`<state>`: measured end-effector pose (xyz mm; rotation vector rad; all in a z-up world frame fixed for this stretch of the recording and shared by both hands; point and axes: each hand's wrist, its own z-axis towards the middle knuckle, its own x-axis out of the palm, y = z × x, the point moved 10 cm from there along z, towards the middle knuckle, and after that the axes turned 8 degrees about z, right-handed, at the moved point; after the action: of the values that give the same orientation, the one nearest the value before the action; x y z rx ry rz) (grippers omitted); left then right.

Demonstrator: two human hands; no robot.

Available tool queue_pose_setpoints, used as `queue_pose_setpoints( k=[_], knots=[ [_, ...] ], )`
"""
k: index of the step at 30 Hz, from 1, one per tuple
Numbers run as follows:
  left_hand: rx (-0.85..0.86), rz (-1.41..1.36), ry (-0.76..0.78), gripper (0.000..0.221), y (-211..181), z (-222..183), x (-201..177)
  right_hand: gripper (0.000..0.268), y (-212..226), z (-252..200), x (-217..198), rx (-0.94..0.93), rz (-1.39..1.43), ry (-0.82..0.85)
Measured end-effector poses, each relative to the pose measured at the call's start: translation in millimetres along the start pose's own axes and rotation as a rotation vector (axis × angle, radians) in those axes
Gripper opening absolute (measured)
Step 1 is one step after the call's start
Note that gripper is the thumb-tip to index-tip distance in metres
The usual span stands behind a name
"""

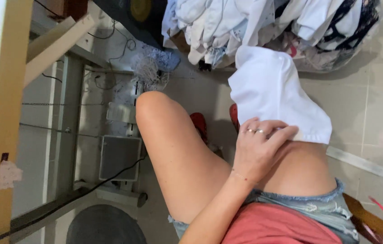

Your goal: Trimming loose threads from garments using small thread snips for quality control

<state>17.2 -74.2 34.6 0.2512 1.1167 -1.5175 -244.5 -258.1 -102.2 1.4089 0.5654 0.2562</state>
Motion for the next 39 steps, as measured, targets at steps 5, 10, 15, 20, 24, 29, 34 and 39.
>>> queue_pose_setpoints(
  k=[5,10,15,20,24,29,34,39],
  knots=[
    [0.107,-0.12,-0.083,0.009,-8,2,-14,0.028,117,25,154,0.199,0.036,0.265],
    [-0.066,-0.2,-0.094,0.018,17,-8,-21,0.031,90,16,148,0.291,-0.103,0.312],
    [-0.088,-0.071,-0.025,0.02,15,-6,-5,0.037,96,15,151,0.252,-0.207,0.351],
    [0.026,0.028,-0.114,0.014,-7,3,-7,0.04,103,15,156,0.295,-0.334,0.357],
    [-0.174,-0.129,-0.02,0.006,18,-10,6,0.041,106,16,161,0.288,-0.32,0.371],
    [-0.142,-0.086,-0.053,0.007,21,-5,-6,0.037,101,15,159,0.262,-0.322,0.365],
    [0.012,0.008,-0.052,0.011,-3,-1,-3,0.036,102,13,158,0.323,-0.318,0.349],
    [-0.248,-0.102,0.015,0.009,17,-5,8,0.028,102,8,149,0.303,-0.466,0.319]
  ],
)
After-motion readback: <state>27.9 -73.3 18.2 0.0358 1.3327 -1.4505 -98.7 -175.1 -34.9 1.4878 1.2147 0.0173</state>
